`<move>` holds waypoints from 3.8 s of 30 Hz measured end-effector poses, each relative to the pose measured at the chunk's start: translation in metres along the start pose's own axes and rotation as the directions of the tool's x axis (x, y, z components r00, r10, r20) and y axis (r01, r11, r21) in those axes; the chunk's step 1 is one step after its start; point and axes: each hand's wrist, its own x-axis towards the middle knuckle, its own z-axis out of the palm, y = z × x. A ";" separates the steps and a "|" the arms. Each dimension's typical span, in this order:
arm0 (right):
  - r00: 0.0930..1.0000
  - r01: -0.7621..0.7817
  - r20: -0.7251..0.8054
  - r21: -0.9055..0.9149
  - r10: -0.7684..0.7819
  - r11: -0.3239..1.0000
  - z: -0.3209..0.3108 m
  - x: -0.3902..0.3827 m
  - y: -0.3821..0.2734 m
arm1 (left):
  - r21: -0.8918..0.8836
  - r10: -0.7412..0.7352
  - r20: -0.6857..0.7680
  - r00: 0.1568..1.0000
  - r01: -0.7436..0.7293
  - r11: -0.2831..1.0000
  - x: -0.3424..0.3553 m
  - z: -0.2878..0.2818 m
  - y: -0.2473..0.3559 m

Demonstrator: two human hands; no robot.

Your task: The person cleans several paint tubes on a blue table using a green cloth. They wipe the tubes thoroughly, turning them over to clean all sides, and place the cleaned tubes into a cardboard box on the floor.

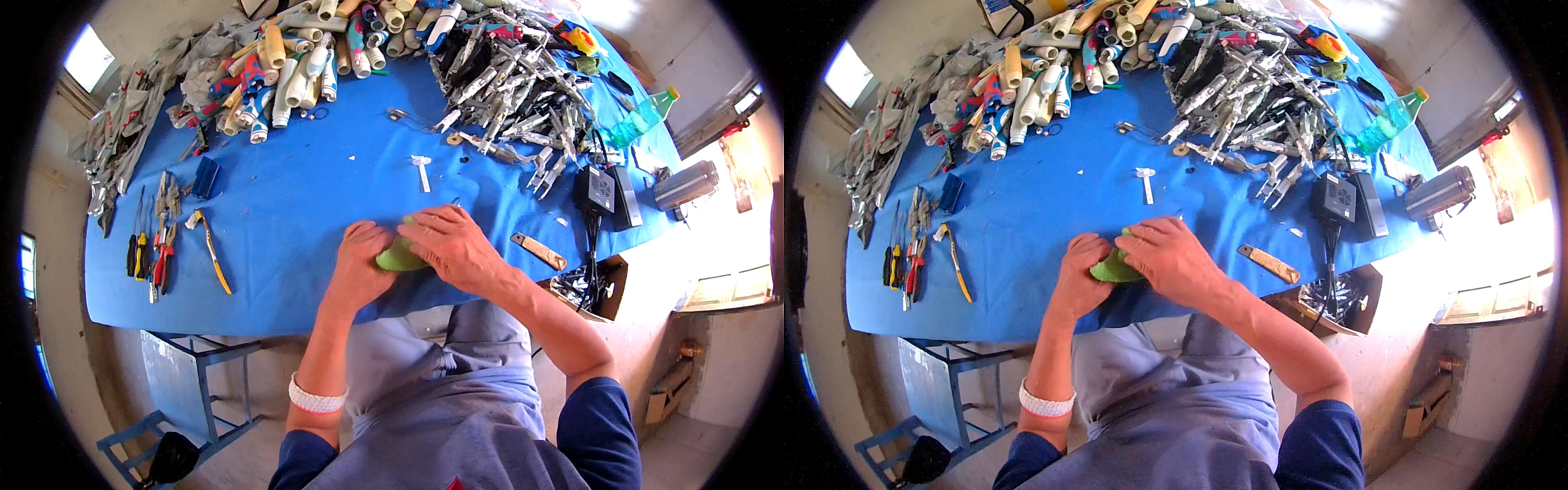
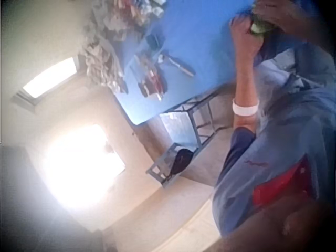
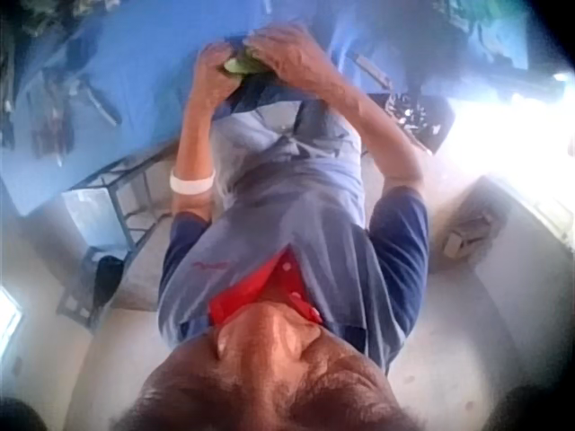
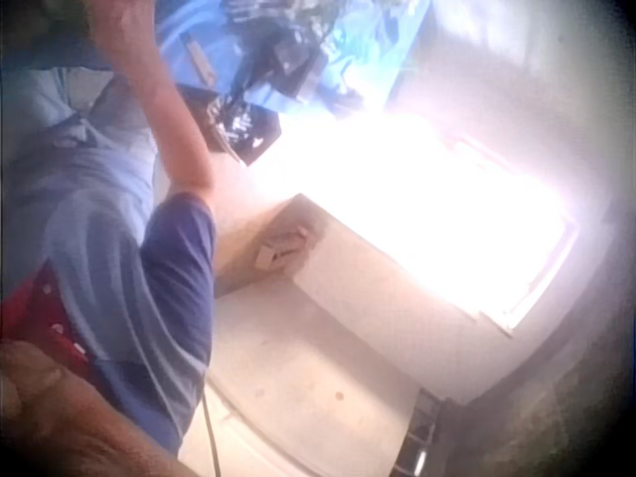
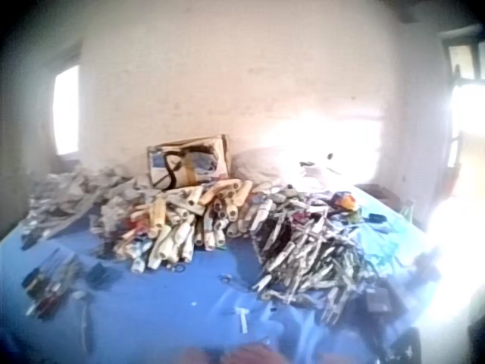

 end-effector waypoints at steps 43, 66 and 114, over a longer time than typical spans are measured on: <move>0.993 -0.117 -0.030 -0.023 0.116 0.993 -0.010 -0.007 0.058 | -0.139 -0.062 0.057 0.997 0.069 0.988 0.008 -0.013 0.013; 0.953 -0.265 -0.059 0.311 0.297 0.913 -0.003 -0.002 0.043 | -0.413 -0.163 0.123 0.979 0.200 0.889 0.000 -0.013 -0.002; 0.998 0.034 -0.056 -0.113 -0.041 0.993 0.003 -0.008 -0.001 | -0.078 -0.090 0.016 0.996 0.091 0.993 0.001 -0.002 0.004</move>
